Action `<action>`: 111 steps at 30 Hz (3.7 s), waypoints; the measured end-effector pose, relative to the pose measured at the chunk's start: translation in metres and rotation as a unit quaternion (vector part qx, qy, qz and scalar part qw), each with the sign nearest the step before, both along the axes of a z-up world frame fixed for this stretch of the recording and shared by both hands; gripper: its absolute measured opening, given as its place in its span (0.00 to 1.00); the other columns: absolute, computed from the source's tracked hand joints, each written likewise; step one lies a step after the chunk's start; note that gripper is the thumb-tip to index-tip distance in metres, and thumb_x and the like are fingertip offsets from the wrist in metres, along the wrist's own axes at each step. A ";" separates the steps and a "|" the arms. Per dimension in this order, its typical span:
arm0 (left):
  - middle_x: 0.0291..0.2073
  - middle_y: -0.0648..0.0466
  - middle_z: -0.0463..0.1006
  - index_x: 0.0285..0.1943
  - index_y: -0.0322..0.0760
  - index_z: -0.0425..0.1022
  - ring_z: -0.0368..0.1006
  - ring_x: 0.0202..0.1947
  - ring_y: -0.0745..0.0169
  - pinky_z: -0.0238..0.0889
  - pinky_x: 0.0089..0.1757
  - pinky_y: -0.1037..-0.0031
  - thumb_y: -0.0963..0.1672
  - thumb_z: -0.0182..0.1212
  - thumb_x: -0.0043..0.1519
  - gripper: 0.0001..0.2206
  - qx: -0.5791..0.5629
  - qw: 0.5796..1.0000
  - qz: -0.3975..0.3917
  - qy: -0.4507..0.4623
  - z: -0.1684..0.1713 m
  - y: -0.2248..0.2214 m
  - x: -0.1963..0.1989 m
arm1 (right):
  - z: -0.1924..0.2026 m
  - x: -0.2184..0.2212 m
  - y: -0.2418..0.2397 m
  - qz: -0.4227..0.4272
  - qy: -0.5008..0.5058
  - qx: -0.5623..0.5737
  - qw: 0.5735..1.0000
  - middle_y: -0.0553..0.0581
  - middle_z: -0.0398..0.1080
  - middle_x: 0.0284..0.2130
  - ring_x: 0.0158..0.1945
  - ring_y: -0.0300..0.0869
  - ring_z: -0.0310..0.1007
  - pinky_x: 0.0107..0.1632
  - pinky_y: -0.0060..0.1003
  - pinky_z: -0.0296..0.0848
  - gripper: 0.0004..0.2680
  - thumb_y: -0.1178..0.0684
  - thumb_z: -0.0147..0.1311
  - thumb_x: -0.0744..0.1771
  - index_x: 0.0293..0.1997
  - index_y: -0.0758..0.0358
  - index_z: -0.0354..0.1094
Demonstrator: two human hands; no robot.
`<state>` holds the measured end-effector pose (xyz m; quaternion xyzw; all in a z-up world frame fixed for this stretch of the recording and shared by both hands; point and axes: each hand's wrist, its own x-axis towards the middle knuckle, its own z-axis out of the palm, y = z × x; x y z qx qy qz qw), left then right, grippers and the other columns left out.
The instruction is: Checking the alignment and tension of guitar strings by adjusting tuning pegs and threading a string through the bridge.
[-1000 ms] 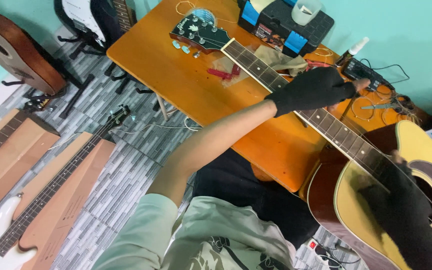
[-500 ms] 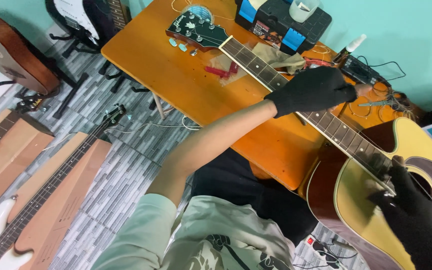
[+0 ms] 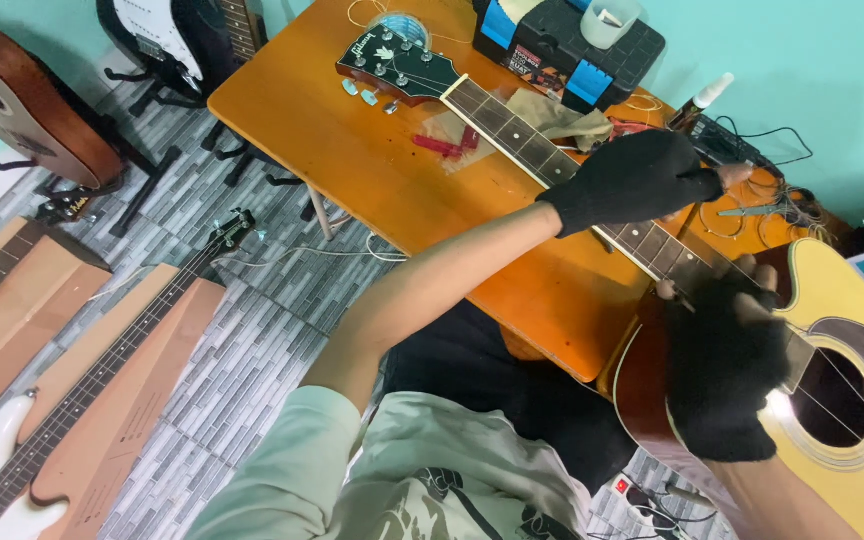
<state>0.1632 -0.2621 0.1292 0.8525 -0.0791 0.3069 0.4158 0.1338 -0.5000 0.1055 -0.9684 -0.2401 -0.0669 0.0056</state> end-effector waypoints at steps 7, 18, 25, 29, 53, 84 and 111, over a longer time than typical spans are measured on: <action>0.05 0.66 0.63 0.08 0.51 0.68 0.59 0.07 0.75 0.53 0.21 0.77 0.64 0.37 0.55 0.30 -0.031 0.998 -0.011 0.049 0.027 -0.005 -0.015 | 0.032 -0.029 0.069 0.105 0.339 0.445 0.822 0.57 0.66 0.37 0.41 0.45 0.68 0.46 0.41 0.72 0.18 0.60 0.52 0.68 0.62 0.56 0.50; 0.04 0.67 0.62 0.09 0.51 0.67 0.58 0.05 0.81 0.53 0.19 0.90 0.61 0.40 0.64 0.31 0.013 0.993 -0.108 -0.045 0.006 0.003 0.001 | -0.017 -0.009 0.115 0.086 0.157 0.589 0.788 0.65 0.76 0.49 0.35 0.43 0.80 0.32 0.38 0.83 0.27 0.66 0.56 0.68 0.75 0.56 0.44; 0.21 0.47 0.81 0.27 0.40 0.77 0.80 0.31 0.42 0.68 0.37 0.58 0.55 0.53 0.62 0.20 -0.001 1.000 -0.026 -0.008 0.016 0.003 -0.044 | 0.046 -0.060 0.103 -0.115 0.152 0.715 0.673 0.60 0.71 0.52 0.49 0.52 0.77 0.34 0.59 0.90 0.16 0.36 0.63 0.68 0.58 0.47 0.67; 0.29 0.46 0.82 0.39 0.37 0.79 0.80 0.37 0.44 0.71 0.42 0.63 0.51 0.55 0.65 0.15 -0.074 0.988 0.071 -0.112 -0.004 0.060 -0.081 | -0.008 -0.013 0.073 -0.054 0.157 0.711 0.683 0.57 0.60 0.66 0.61 0.61 0.71 0.45 0.65 0.88 0.17 0.38 0.59 0.76 0.72 0.31 0.53; 0.30 0.64 0.68 0.45 0.50 0.69 0.74 0.24 0.62 0.68 0.25 0.72 0.47 0.54 0.68 0.02 0.573 0.685 0.450 0.009 -0.167 0.302 -0.180 | -0.046 -0.007 0.070 0.138 0.165 0.698 0.683 0.59 0.44 0.76 0.77 0.50 0.44 0.73 0.52 0.50 0.16 0.52 0.38 0.78 0.78 0.47 0.42; 0.23 0.53 0.77 0.31 0.43 0.75 0.75 0.22 0.50 0.64 0.25 0.61 0.47 0.54 0.73 0.15 0.364 0.867 0.319 0.118 -0.162 0.318 -0.171 | -0.003 -0.038 0.076 0.090 0.170 0.658 0.728 0.58 0.37 0.81 0.84 0.53 0.39 0.68 0.47 0.72 0.20 0.48 0.39 0.77 0.80 0.50 0.35; 0.20 0.47 0.76 0.29 0.44 0.73 0.78 0.27 0.41 0.67 0.28 0.65 0.50 0.54 0.76 0.20 0.163 0.929 0.330 0.042 -0.153 0.297 -0.178 | -0.018 -0.015 0.099 -0.020 0.274 0.701 0.658 0.57 0.66 0.59 0.50 0.51 0.73 0.44 0.56 0.90 0.24 0.50 0.66 0.70 0.72 0.36 0.54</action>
